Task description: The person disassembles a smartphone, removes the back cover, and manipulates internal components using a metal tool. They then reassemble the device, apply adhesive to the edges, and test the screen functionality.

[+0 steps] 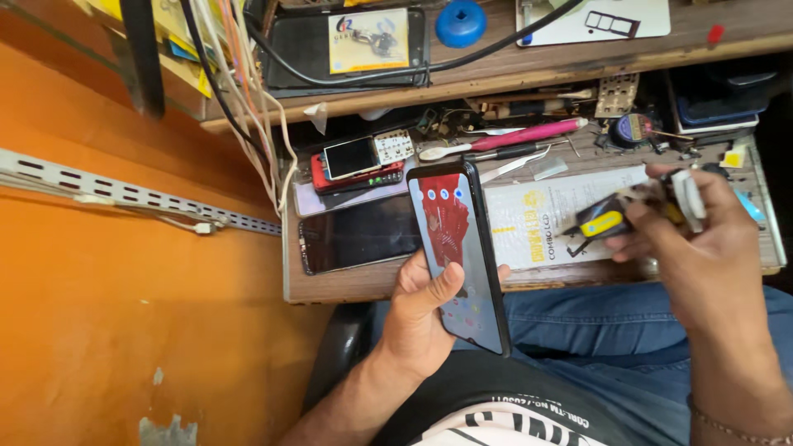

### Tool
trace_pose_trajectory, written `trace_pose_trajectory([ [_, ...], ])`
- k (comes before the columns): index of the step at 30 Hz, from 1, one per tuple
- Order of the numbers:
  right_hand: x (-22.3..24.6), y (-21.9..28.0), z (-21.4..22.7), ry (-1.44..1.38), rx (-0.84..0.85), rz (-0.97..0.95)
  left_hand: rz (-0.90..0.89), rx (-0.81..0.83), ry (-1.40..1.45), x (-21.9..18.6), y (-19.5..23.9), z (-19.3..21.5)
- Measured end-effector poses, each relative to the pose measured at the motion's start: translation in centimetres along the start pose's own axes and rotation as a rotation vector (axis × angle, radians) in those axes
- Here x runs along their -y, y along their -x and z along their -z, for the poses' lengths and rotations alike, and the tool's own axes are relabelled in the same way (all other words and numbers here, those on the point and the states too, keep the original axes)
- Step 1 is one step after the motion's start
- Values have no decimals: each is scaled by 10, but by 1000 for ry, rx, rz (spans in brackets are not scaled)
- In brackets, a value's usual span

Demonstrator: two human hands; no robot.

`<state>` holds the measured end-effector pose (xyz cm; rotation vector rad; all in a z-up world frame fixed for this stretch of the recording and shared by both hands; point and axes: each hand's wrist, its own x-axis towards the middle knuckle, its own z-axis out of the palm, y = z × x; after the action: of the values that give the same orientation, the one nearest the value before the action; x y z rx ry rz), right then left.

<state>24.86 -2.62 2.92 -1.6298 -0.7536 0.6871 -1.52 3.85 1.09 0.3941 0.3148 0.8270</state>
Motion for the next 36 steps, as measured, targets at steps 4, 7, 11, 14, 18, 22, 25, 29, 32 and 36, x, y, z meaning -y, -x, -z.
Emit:
trace_pose_trajectory([
  [4, 7, -10, -13, 174, 61, 18, 7, -12, 8, 1, -2, -4],
  [7, 16, -10, -19, 524, 45, 163, -6, -27, -32, 0, -3, -8],
  [11, 30, -4, -24, 1139, -98, 508, -35, -31, -102, 1, -3, -11],
  [14, 46, 7, -26, 1211, -174, 479, -91, -70, -245, 4, -2, -14],
  [18, 66, 31, -33, 546, -8, 375, -150, -112, -432, 12, -2, -21],
  [22, 59, 53, -44, -45, 308, 89, -170, -120, -561, 22, 0, -28],
  [25, 40, 57, -51, -213, 277, -57, -165, -120, -616, 28, 1, -30],
  [29, 26, 62, -53, -192, 159, -70, -188, -134, -662, 33, 4, -30],
  [32, 29, 63, -51, -119, 138, 38, -185, -126, -655, 35, 8, -31],
  [36, 40, 64, -50, -36, 124, 169, -109, -71, -646, 26, 6, -33],
])
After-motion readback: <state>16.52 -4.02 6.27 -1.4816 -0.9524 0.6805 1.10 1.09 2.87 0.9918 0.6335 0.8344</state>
